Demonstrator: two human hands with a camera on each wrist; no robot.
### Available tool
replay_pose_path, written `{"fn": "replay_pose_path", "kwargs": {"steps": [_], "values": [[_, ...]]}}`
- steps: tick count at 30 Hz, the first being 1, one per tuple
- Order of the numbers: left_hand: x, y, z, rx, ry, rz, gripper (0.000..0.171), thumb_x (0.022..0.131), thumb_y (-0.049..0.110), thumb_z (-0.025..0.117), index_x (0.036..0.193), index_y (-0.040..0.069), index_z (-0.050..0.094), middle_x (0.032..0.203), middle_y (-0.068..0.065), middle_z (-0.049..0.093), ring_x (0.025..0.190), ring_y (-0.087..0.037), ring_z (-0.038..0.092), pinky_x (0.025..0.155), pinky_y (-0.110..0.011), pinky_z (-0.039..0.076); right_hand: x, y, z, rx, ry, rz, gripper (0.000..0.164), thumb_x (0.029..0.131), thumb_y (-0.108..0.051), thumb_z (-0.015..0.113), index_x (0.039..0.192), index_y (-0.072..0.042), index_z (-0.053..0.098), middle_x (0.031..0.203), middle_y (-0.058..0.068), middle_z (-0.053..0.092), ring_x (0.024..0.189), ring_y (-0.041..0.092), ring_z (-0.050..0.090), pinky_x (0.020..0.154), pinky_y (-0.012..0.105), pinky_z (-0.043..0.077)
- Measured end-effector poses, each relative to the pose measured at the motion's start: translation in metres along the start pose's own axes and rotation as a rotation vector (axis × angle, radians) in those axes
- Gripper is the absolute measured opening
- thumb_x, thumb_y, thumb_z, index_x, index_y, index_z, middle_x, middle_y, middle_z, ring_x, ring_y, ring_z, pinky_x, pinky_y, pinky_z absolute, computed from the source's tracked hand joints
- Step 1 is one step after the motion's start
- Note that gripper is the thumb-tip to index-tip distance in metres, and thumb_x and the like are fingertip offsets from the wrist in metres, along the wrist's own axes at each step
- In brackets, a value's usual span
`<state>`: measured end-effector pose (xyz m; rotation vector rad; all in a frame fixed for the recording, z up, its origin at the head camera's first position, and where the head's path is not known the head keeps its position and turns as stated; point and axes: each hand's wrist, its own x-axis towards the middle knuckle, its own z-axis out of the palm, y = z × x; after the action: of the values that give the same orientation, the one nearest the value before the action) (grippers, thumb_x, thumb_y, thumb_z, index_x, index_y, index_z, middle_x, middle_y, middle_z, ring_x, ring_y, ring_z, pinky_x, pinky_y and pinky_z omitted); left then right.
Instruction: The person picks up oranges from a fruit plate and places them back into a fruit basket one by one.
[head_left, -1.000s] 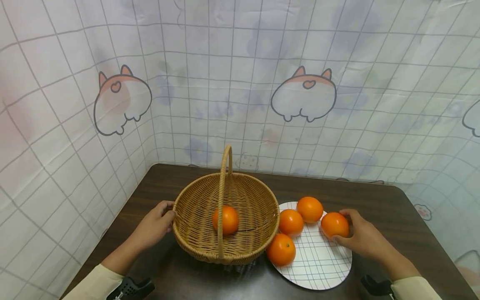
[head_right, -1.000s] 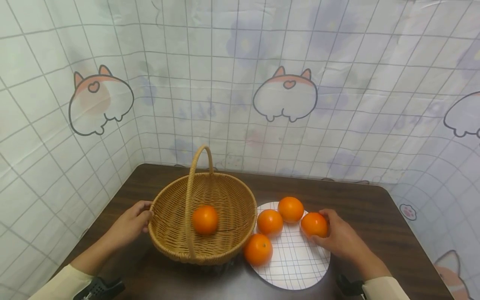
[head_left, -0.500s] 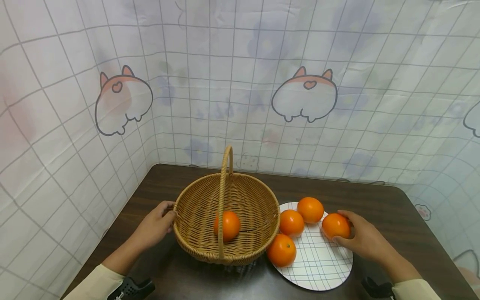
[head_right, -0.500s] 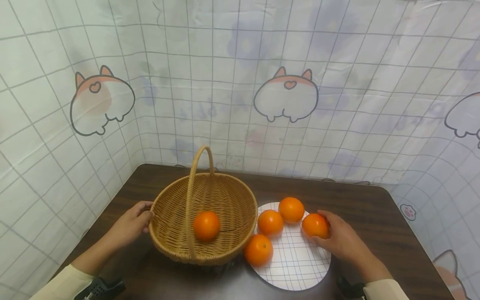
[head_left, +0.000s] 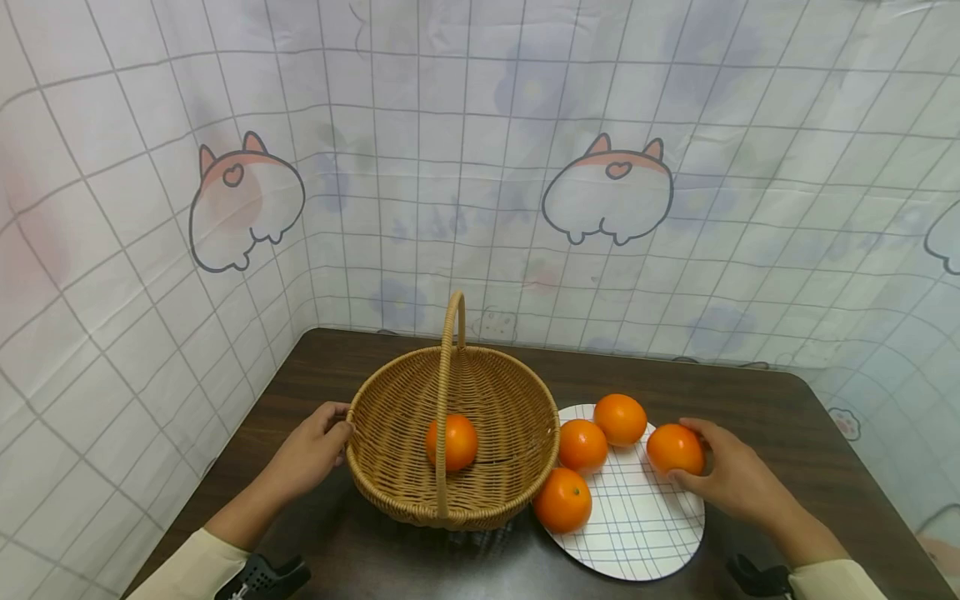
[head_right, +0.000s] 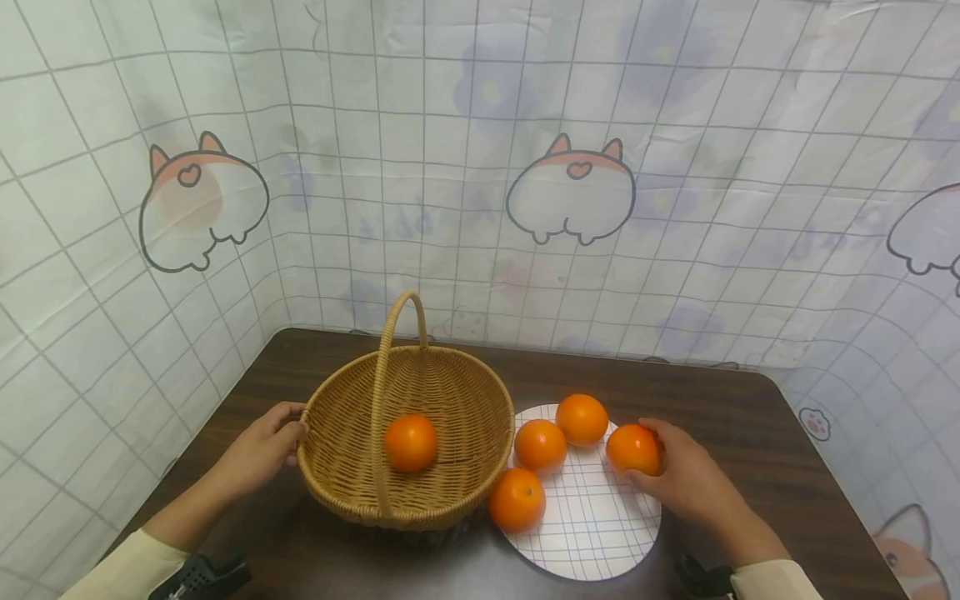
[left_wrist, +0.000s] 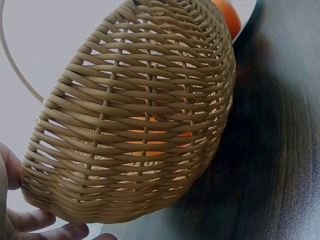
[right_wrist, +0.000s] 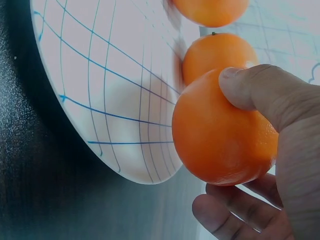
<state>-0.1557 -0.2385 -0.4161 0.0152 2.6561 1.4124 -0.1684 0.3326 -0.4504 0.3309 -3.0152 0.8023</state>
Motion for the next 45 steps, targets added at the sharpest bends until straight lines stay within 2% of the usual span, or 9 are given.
{"fn": "replay_pose_path", "kwargs": {"steps": [15,20,28,45], "values": [[0.0,0.0,0.001,0.008,0.004,0.001,0.047,0.109,0.027,0.044,0.146,-0.001,0.043,0.126,-0.019,0.058,0.088,-0.023,0.06,0.072,-0.037,0.05,0.001,-0.002,-0.007,-0.005,0.042,-0.031,0.086,0.082,-0.039,0.087,0.145,0.003,0.047,0.133,0.029,0.056,0.109,0.042,0.062,0.089,0.063,0.05],[-0.001,0.0,0.001,0.014,0.004,0.001,0.047,0.109,0.028,0.044,0.147,0.0,0.043,0.129,-0.019,0.058,0.091,-0.023,0.061,0.073,-0.037,0.05,0.0,-0.005,-0.01,-0.005,0.039,-0.03,0.088,0.083,-0.043,0.086,0.146,0.003,0.046,0.134,0.029,0.056,0.109,0.042,0.062,0.089,0.063,0.05],[0.0,-0.001,0.0,0.014,0.0,0.0,0.047,0.109,0.029,0.043,0.147,0.001,0.042,0.126,-0.017,0.058,0.089,-0.024,0.06,0.072,-0.037,0.05,0.0,-0.011,-0.016,-0.005,0.04,-0.033,0.091,0.083,-0.051,0.083,0.148,0.001,0.045,0.135,0.028,0.056,0.11,0.043,0.061,0.088,0.064,0.05],[0.002,-0.001,0.0,0.006,0.002,0.017,0.046,0.109,0.026,0.043,0.146,-0.001,0.043,0.119,-0.016,0.059,0.086,-0.026,0.059,0.07,-0.038,0.048,0.001,-0.023,-0.022,-0.012,0.05,-0.063,0.092,0.084,-0.055,0.081,0.149,-0.001,0.045,0.139,0.027,0.053,0.114,0.044,0.06,0.088,0.064,0.05]]}}
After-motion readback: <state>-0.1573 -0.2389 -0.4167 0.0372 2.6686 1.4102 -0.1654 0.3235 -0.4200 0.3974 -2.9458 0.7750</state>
